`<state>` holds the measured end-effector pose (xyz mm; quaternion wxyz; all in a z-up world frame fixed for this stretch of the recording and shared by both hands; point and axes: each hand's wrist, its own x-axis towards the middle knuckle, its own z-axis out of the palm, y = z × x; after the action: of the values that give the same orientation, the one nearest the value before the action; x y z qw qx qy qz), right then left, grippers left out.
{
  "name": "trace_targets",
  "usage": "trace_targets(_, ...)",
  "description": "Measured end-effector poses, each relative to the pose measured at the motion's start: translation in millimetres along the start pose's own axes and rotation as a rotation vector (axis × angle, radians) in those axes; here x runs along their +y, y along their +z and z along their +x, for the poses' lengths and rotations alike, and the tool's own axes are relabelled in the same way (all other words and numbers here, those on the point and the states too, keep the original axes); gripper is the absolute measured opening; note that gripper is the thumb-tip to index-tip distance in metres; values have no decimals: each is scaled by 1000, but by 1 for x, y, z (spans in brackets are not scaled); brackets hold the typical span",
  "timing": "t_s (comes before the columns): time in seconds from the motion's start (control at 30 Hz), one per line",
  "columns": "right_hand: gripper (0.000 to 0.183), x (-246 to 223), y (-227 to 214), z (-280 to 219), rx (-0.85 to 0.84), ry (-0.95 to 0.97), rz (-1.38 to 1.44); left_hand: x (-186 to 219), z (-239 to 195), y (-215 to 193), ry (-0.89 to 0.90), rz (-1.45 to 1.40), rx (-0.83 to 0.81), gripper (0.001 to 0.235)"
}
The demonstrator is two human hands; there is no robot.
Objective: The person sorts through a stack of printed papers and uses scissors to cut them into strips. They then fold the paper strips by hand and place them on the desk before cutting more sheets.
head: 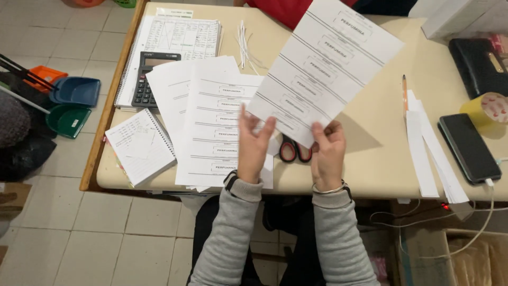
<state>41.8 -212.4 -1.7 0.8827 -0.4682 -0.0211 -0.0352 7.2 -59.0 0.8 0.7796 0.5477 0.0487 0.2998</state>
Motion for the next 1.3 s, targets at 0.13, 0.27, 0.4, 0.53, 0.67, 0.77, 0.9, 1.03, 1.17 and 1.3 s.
trace_targets(0.13, 24, 14, -9, -7, -77, 102, -189, 10, -11, 6, -415, 116, -204, 40)
trace_targets(0.27, 35, -12, 20, -25, -337, -219, -922, 4, -4, -2, -184, 232, 93, 36)
trace_targets(0.4, 41, -33, 39, -39, -223, -342, -1506, 14, 4, -9, 57, 207, 193, 32)
trace_targets(0.53, 40, -28, 18, -29, -205, -187, -1471, 25, 4, -11, 102, 219, 309, 32)
trace_targets(0.67, 41, -37, 15, -23, -249, -72, -1611, 29, 9, -20, 181, 196, 456, 36)
trace_targets(0.77, 37, -35, 6, -19, -257, -60, -1612, 34, 9, -24, 176, 150, 495, 39)
trace_targets(0.9, 38, -46, -3, -11, -269, 33, -1440, 32, 13, -34, 163, 73, 470, 34)
trace_targets(1.03, 36, -63, -7, -10, -265, 83, -1452, 37, 14, -35, 155, -116, 471, 41)
trace_targets(1.17, 26, -44, -35, 3, -223, 279, -1083, 42, 12, -41, 134, 55, 385, 25)
trace_targets(1.3, 21, -40, -41, 7, -315, 211, -570, 53, 15, -46, 131, 70, 327, 26)
